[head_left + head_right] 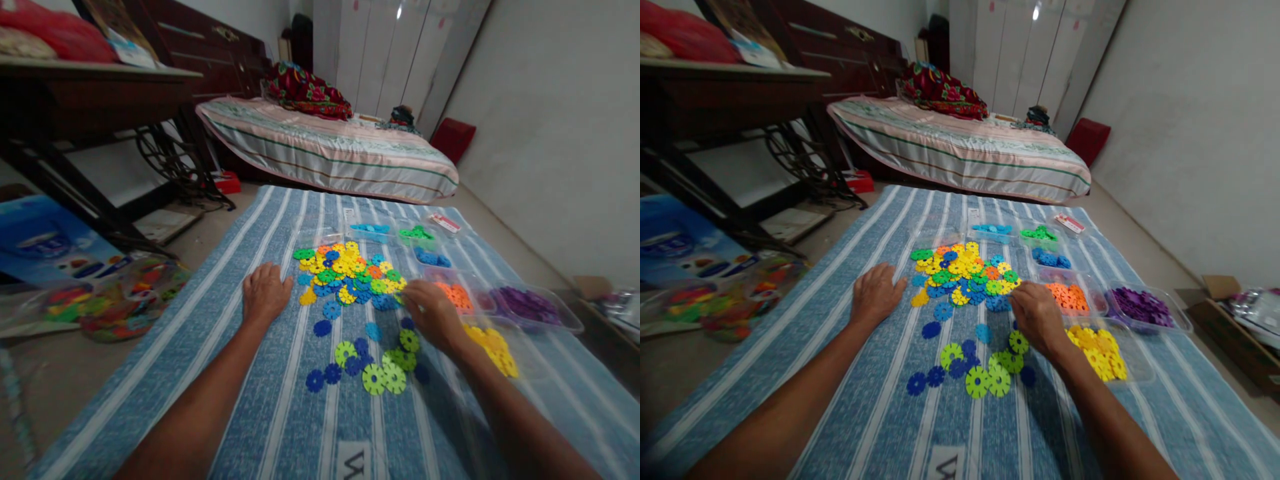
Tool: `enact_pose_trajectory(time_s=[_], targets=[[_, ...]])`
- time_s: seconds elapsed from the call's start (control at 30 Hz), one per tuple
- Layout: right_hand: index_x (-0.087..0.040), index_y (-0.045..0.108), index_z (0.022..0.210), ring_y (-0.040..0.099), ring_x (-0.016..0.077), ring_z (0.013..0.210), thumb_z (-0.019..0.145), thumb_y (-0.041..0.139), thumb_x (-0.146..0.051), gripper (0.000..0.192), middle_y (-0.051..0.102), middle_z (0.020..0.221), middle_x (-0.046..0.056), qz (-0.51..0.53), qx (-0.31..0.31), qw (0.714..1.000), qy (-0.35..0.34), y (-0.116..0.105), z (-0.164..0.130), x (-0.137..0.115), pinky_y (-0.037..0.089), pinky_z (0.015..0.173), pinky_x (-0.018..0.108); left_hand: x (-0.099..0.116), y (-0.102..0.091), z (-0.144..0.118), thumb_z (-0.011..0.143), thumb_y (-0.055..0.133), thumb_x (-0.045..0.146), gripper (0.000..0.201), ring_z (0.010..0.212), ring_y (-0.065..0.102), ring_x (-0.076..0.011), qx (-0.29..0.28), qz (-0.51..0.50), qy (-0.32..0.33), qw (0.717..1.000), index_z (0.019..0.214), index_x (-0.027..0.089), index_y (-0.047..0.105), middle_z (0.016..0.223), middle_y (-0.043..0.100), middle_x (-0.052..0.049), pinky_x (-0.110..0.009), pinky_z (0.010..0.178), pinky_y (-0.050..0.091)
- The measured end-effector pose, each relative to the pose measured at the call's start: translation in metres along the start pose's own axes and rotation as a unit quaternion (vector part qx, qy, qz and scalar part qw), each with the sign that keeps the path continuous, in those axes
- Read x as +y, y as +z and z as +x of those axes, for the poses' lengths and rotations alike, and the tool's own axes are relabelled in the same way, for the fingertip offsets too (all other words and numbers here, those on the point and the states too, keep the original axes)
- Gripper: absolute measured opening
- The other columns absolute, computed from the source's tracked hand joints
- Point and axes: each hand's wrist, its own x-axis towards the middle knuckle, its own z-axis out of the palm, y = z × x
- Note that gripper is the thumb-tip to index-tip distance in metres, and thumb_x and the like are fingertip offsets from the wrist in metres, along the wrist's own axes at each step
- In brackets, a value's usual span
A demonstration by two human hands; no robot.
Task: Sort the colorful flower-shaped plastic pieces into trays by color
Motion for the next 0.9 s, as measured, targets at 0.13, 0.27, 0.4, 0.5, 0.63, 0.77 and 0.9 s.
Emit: enact_pose_trajectory(time_s=[0.13, 0.27, 0.4, 0.5, 0.63, 0.77, 0.9], targets=[[-0.015, 0.073, 0.098, 0.065, 0.0309, 0.098, 0.098, 0.050, -0.028, 0.026, 0.073, 0.097, 0.017, -0.158, 0.100, 0.979, 0.084, -0.027, 0.011, 0.034, 0.050, 0.089, 0.046, 0.001, -0.002, 0.000, 0.094, 0.040, 0.039, 0.049, 0.134, 0.049, -0.0339, -0.002, 0.001, 0.001, 1.000, 0.126, 0.010, 0.061, 0.143, 0.056, -0.021, -0.050, 0.109, 0.037], [-0.018, 0.072, 0.095, 0.065, 0.0278, 0.097, 0.097, 0.052, -0.026, 0.022, 0.073, 0.099, 0.014, -0.098, 0.007, 0.994, 0.038, -0.013, -0.005, 0.022, 0.052, 0.089, 0.043, 0.000, -0.001, 0.000, 0.094, 0.040, 0.039, 0.049, 0.133, 0.049, -0.0345, -0.001, -0.002, 0.005, 1.000, 0.126, 0.009, 0.061, 0.142, 0.056, -0.021, -0.050, 0.108, 0.038], [-0.019, 0.072, 0.098, 0.060, 0.0304, 0.117, 0.091, 0.062, -0.025, 0.014, 0.071, 0.114, 0.013, -0.014, -0.129, 0.992, -0.011, 0.021, -0.030, -0.020, 0.050, 0.099, 0.045, 0.000, 0.000, 0.000, 0.094, 0.041, 0.038, 0.047, 0.133, 0.050, -0.0339, 0.003, 0.002, 0.009, 1.000, 0.124, 0.009, 0.062, 0.142, 0.057, -0.021, -0.049, 0.109, 0.038], [-0.018, 0.072, 0.104, 0.052, 0.0357, 0.129, 0.086, 0.069, -0.025, 0.020, 0.066, 0.126, 0.016, -0.020, -0.181, 0.983, 0.016, 0.035, -0.036, -0.042, 0.046, 0.105, 0.051, 0.000, 0.000, 0.000, 0.095, 0.041, 0.038, 0.046, 0.133, 0.051, -0.0335, 0.003, 0.008, 0.007, 1.000, 0.124, 0.009, 0.062, 0.142, 0.057, -0.021, -0.049, 0.108, 0.039], [-0.017, 0.072, 0.107, 0.047, 0.0380, 0.134, 0.084, 0.073, -0.022, 0.024, 0.063, 0.132, 0.017, -0.033, -0.202, 0.978, 0.040, 0.038, -0.034, -0.051, 0.043, 0.109, 0.054, 0.000, 0.000, 0.000, 0.095, 0.041, 0.039, 0.047, 0.133, 0.050, -0.0337, -0.002, 0.010, 0.003, 1.000, 0.125, 0.008, 0.062, 0.143, 0.057, -0.021, -0.048, 0.109, 0.039], [-0.019, 0.072, 0.099, 0.047, 0.0365, 0.135, 0.084, 0.071, -0.020, 0.015, 0.065, 0.130, 0.015, -0.012, -0.187, 0.981, 0.048, 0.041, -0.035, -0.050, 0.042, 0.110, 0.053, -0.001, 0.001, 0.000, 0.095, 0.041, 0.039, 0.049, 0.134, 0.050, -0.0336, 0.001, 0.010, 0.005, 1.000, 0.127, 0.008, 0.061, 0.144, 0.056, -0.021, -0.048, 0.109, 0.038], [-0.020, 0.069, 0.096, 0.054, 0.0314, 0.127, 0.083, 0.068, -0.016, 0.014, 0.068, 0.120, 0.013, 0.047, -0.155, 0.985, 0.053, 0.044, -0.037, -0.049, 0.044, 0.107, 0.048, -0.002, 0.003, 0.000, 0.095, 0.041, 0.039, 0.048, 0.134, 0.050, -0.0337, 0.003, 0.009, 0.005, 1.000, 0.126, 0.009, 0.062, 0.143, 0.057, -0.021, -0.049, 0.109, 0.038]])
